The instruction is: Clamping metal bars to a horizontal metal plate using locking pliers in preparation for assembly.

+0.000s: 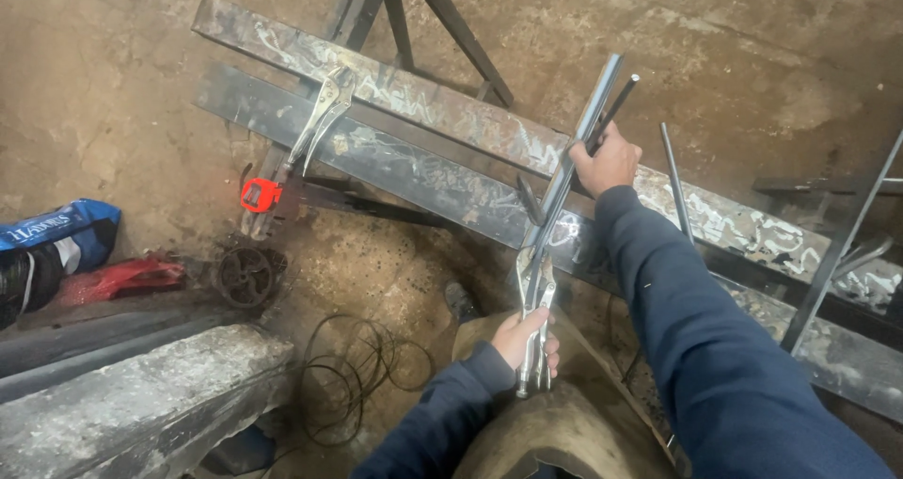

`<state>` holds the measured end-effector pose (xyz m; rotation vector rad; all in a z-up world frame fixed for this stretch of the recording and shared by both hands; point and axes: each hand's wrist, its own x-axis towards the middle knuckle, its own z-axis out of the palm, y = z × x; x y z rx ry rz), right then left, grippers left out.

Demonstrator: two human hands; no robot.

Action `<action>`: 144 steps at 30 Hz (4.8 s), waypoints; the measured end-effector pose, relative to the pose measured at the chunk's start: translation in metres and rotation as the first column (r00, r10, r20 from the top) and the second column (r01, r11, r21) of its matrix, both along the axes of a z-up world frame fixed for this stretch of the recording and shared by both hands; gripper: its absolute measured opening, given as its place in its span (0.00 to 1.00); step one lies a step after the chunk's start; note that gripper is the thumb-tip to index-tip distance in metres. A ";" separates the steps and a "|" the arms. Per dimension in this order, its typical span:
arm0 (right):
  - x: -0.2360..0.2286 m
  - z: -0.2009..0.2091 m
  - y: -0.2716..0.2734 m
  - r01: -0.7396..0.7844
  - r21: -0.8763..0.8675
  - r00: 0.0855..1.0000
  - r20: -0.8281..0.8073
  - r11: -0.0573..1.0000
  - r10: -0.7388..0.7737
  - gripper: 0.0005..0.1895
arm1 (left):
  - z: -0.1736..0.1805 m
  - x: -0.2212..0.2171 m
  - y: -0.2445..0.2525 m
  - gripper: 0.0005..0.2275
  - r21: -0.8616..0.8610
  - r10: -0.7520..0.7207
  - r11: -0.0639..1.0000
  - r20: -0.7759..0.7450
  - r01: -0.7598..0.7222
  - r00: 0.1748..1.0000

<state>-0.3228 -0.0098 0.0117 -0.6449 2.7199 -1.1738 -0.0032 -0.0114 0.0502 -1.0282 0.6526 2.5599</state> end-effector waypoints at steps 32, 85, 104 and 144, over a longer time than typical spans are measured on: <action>0.000 0.005 0.009 -0.108 -0.003 0.994 -0.025 0.994 0.108 0.17 | -0.007 0.002 -0.001 0.16 -0.024 -0.015 1.000 0.012 0.015 1.000; 0.026 0.036 0.203 -0.089 0.449 0.897 -0.352 0.889 0.267 0.10 | -0.056 0.036 -0.032 0.37 -0.184 0.019 0.983 0.081 -0.003 0.997; 0.022 0.035 0.208 -0.094 0.478 0.884 -0.363 0.874 0.294 0.18 | -0.072 0.038 -0.036 0.35 -0.163 0.039 0.986 0.062 -0.028 0.997; 0.031 0.020 0.197 -0.041 0.155 0.895 -0.433 0.987 0.105 0.16 | -0.030 -0.229 -0.151 0.28 -0.779 -0.607 -0.627 0.496 0.010 0.621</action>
